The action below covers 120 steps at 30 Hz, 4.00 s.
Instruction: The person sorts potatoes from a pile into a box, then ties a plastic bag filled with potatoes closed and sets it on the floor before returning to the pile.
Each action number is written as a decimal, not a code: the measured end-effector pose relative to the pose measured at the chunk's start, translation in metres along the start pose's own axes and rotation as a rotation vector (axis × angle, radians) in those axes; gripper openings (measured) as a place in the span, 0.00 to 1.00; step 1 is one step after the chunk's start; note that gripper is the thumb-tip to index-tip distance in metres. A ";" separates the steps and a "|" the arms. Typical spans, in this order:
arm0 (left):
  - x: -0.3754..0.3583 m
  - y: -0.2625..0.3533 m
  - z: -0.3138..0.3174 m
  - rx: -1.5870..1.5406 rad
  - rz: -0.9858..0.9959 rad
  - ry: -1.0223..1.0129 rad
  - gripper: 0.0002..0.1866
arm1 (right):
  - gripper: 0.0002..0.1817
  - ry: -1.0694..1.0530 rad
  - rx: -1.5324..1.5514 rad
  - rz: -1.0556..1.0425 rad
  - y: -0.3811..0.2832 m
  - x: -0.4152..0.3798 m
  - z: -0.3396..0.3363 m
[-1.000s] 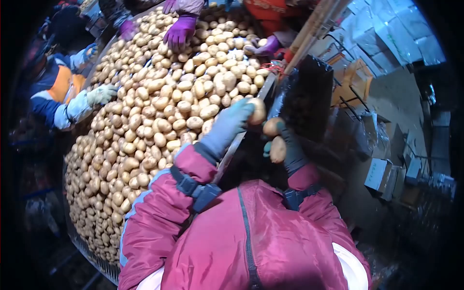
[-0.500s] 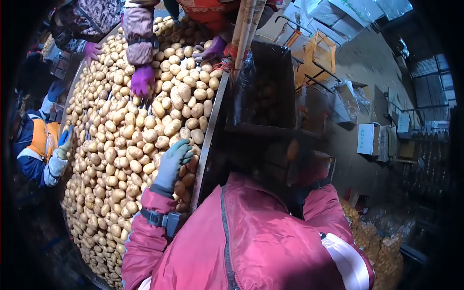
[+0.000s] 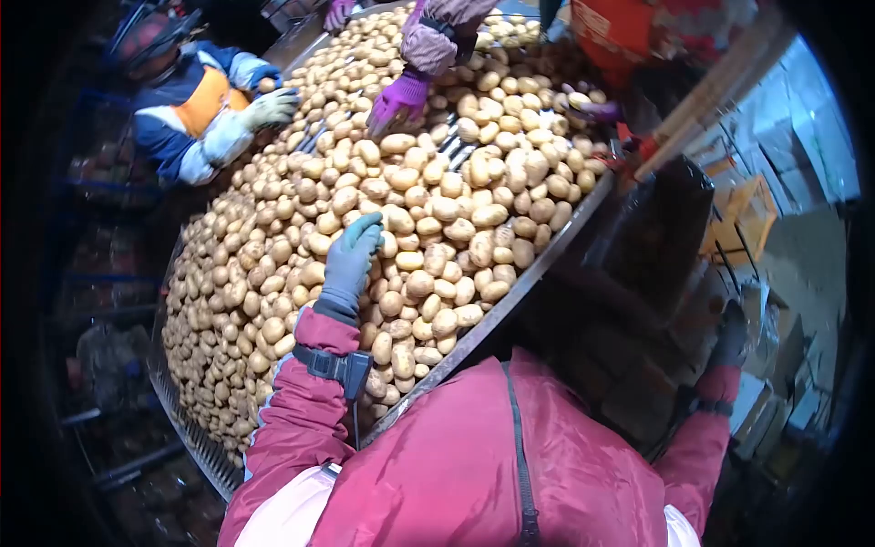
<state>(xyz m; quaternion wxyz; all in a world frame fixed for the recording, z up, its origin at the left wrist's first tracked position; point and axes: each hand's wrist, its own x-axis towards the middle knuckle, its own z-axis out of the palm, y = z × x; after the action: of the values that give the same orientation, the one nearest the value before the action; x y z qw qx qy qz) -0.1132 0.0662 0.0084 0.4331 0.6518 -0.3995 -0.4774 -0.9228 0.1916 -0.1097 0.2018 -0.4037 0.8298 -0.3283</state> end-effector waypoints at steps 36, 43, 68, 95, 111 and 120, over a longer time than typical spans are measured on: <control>0.090 -0.013 -0.021 1.001 0.133 0.373 0.24 | 0.19 -1.496 0.670 0.235 -0.472 -0.182 0.356; 0.015 0.030 0.051 0.500 -0.002 -0.117 0.27 | 0.24 -1.554 0.730 0.758 -0.472 -0.183 0.365; 0.130 0.020 -0.056 0.036 -0.022 0.166 0.24 | 0.12 -1.566 0.760 0.508 -0.459 -0.201 0.376; -0.073 0.004 -0.084 0.161 -0.119 0.511 0.15 | 0.35 -1.815 0.754 0.756 -0.479 -0.251 0.396; -0.076 0.019 -0.231 0.221 -0.022 0.531 0.28 | 0.30 -1.887 0.715 0.605 -0.472 -0.267 0.387; -0.132 -0.077 -0.216 0.876 0.016 0.567 0.33 | 0.27 -1.926 0.647 0.552 -0.478 -0.296 0.365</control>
<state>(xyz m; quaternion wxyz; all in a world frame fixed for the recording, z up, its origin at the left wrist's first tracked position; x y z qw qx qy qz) 0.0742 0.2526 0.0083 0.2144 0.8726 -0.4337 -0.0667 -0.2718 0.0705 -0.0068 0.9420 -0.2177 0.2548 -0.0174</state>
